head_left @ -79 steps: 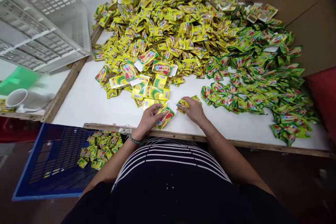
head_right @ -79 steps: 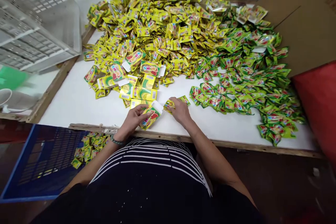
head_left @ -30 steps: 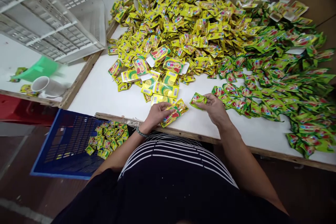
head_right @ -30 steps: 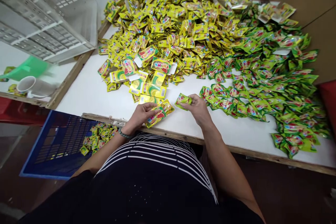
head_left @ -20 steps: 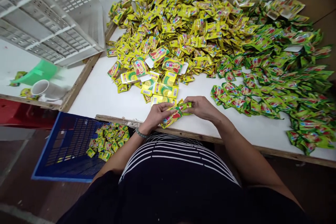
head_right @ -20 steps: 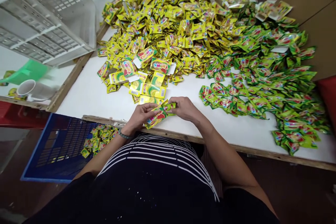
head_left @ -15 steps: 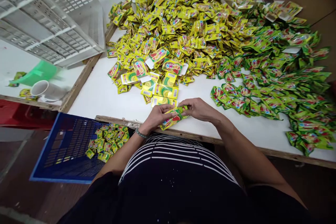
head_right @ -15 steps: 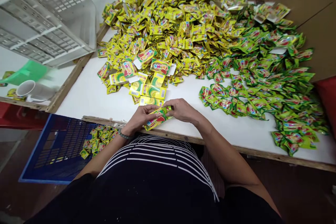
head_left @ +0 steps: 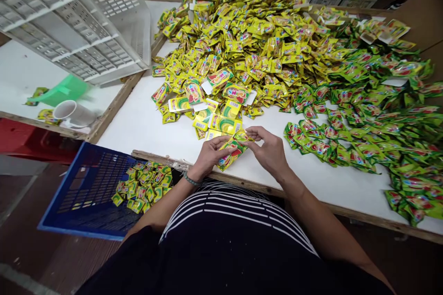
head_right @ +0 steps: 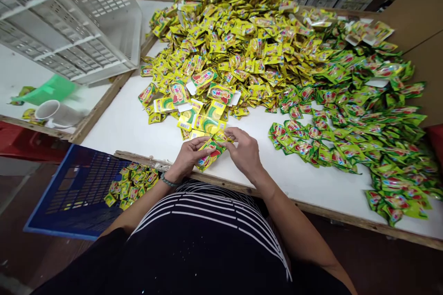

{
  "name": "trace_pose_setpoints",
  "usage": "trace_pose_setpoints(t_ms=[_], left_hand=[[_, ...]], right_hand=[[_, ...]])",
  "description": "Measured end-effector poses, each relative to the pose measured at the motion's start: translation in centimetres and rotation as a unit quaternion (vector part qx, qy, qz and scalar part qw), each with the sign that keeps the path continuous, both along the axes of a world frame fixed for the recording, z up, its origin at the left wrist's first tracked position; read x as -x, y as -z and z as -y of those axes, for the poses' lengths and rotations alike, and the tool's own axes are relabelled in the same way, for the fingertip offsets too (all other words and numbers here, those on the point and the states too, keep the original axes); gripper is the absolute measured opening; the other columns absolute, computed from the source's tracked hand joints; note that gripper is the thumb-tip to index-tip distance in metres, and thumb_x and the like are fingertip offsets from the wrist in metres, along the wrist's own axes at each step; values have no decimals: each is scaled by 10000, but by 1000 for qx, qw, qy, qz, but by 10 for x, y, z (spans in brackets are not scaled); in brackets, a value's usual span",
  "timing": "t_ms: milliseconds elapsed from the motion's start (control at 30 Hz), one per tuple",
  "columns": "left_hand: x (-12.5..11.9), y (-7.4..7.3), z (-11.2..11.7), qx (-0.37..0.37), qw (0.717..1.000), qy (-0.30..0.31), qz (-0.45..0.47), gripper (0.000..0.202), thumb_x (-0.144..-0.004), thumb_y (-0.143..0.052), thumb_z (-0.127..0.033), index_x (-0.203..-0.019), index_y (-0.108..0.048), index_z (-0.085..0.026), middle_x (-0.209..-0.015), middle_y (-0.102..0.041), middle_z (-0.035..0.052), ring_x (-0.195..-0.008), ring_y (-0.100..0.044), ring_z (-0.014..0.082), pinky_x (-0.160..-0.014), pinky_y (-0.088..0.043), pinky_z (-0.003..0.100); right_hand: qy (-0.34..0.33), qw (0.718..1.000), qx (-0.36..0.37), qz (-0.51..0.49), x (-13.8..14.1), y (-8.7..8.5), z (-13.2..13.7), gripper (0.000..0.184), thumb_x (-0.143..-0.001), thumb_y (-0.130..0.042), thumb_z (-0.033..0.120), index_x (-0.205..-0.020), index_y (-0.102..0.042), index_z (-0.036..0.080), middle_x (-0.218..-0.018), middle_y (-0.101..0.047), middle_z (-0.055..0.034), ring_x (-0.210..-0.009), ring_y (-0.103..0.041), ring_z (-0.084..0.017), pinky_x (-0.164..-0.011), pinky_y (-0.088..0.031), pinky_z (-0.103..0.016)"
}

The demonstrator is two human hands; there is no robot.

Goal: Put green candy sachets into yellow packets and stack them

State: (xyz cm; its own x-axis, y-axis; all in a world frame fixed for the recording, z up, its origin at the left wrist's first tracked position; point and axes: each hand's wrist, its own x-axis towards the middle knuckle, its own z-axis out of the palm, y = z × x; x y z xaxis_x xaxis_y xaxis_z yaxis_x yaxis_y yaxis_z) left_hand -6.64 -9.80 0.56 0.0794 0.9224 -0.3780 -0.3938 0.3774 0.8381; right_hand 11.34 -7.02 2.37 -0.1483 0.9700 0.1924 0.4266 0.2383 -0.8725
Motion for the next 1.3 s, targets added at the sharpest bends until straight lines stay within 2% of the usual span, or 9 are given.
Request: trace_pose_setpoints(t_ms=[133,367,433,567,633,867,1033,1133,1300], left_hand=[[-1,-1,2,7,1000,-7,10,542,-506,-921,-287,-982,-708,-140,-873,-772,31,-750,-707,153,-827,-551,308],[-4,-2,5,16,999,8,39,558,-504,-918,-282,-992,-691,-137,-788,-756,17,-688,-687,151,-732,-536,283],[-6,-4,6,1,999,-4,39,603,-528,-910,-303,-1059,-671,-144,-762,-742,6,-674,-678,146,-712,-527,273],[-6,-5,4,-55,997,-55,0,650,-634,-860,-387,-1190,-600,-172,-638,-652,-49,-583,-614,111,-618,-483,231],[-5,-4,3,-80,994,-76,-13,625,-688,-818,-442,-1205,-575,-187,-627,-620,-56,-562,-580,100,-584,-456,218],[-2,-1,9,-101,995,7,-9,480,-700,-820,-386,-1054,-558,-195,-826,-660,-25,-688,-603,96,-685,-479,221],[3,-2,10,-89,996,-1,9,510,-673,-835,-370,-1016,-498,-201,-805,-671,-34,-671,-624,95,-683,-491,220],[6,-3,10,-75,996,-38,-4,595,-638,-856,-346,-1049,-444,-221,-726,-669,-60,-598,-618,95,-612,-478,208],[7,-2,12,-73,996,-39,-35,595,-588,-874,-352,-1006,-480,-201,-679,-655,-71,-554,-597,80,-574,-462,195]], right_hand=[[-14,999,37,-20,5,-2,9,208,-822,-613,312,-1017,-634,245,-924,-765,-50,-869,-715,-231,-816,-552,-385],[-166,978,120,33,3,-23,11,468,-881,-571,356,-1318,-477,217,-929,-776,-35,-733,-707,-200,-709,-519,-337],[-155,982,100,30,5,-23,11,480,-878,-580,350,-1328,-479,217,-913,-771,-33,-722,-699,-205,-716,-519,-350],[10,1000,-11,-8,11,-7,14,357,-871,-613,382,-1193,-602,230,-1001,-746,-68,-934,-660,-239,-852,-512,-414],[40,998,-27,-43,14,5,15,316,-842,-653,436,-1084,-668,232,-1058,-712,-83,-1000,-628,-241,-860,-518,-411],[-81,982,119,-121,21,27,17,355,-860,-588,539,-798,-688,205,-768,-665,-28,-735,-614,-172,-714,-530,-319],[-94,977,133,-138,19,18,9,409,-817,-653,477,-1138,-676,224,-888,-741,-30,-781,-661,-181,-791,-544,-350],[-111,981,116,-107,18,11,6,326,-803,-666,454,-1017,-751,224,-992,-763,-55,-877,-679,-213,-847,-529,-381],[-88,988,99,-84,21,5,8,232,-801,-676,437,-858,-787,242,-882,-777,-46,-828,-682,-216,-773,-519,-365]])
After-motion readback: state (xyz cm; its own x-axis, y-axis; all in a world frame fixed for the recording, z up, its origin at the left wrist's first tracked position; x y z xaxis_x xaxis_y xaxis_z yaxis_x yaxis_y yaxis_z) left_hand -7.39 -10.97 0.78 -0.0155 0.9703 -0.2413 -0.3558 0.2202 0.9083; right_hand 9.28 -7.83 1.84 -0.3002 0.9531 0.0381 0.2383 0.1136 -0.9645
